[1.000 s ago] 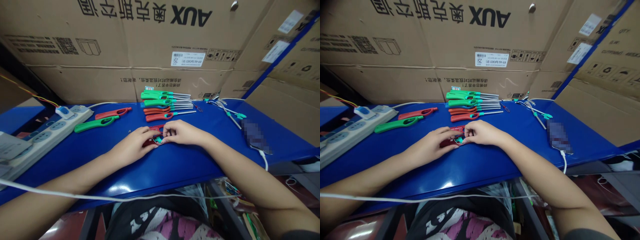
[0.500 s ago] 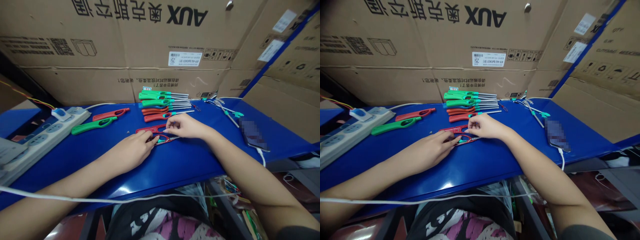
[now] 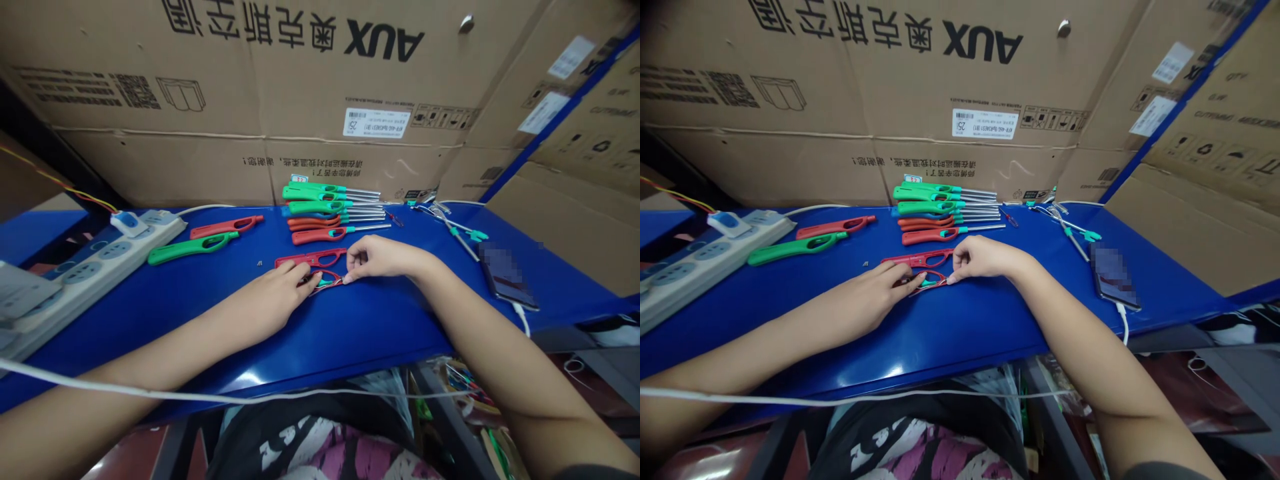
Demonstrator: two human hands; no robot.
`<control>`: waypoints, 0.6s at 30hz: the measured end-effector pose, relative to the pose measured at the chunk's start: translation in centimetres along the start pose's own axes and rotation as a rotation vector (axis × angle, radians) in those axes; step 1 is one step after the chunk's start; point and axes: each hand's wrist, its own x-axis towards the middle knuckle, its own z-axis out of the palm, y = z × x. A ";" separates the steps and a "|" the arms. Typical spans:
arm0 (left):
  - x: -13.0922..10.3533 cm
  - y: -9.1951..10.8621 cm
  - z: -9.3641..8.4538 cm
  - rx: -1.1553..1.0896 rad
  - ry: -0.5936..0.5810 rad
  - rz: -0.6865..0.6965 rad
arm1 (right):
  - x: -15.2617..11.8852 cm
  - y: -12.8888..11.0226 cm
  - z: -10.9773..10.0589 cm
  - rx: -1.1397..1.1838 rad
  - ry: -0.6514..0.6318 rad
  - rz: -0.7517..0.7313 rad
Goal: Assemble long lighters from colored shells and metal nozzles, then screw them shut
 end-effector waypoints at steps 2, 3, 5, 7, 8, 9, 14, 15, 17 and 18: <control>0.0 0.0 -0.1 0.009 0.001 -0.005 | 0.0 -0.1 -0.1 0.002 -0.009 0.002; 0.1 0.1 -0.2 0.016 -0.001 -0.004 | -0.1 -0.1 -0.2 0.005 -0.013 -0.006; 0.2 0.0 -0.3 0.016 -0.001 -0.002 | -0.2 0.0 -0.4 0.005 -0.014 -0.045; 0.3 -0.2 -0.4 -0.023 0.018 -0.007 | -0.2 0.1 -0.6 -0.002 0.000 -0.096; 0.4 -0.4 -0.3 -0.058 0.039 -0.014 | -0.2 0.2 -0.6 -0.006 0.008 -0.118; 0.5 -0.6 -0.2 -0.102 0.067 -0.022 | -0.2 0.3 -0.7 -0.010 0.014 -0.134; 0.7 -1.7 0.3 -0.335 0.200 -0.085 | -0.5 0.5 -0.9 -0.041 0.015 -0.164; 0.7 -1.7 0.4 -0.366 0.213 -0.100 | -0.6 0.5 -1.0 -0.040 0.011 -0.167; 0.7 -1.8 0.4 -0.404 0.231 -0.122 | -0.7 0.5 -1.0 -0.036 0.010 -0.177; 0.7 -1.7 0.4 -0.410 0.236 -0.128 | -0.7 0.5 -1.0 -0.041 0.025 -0.185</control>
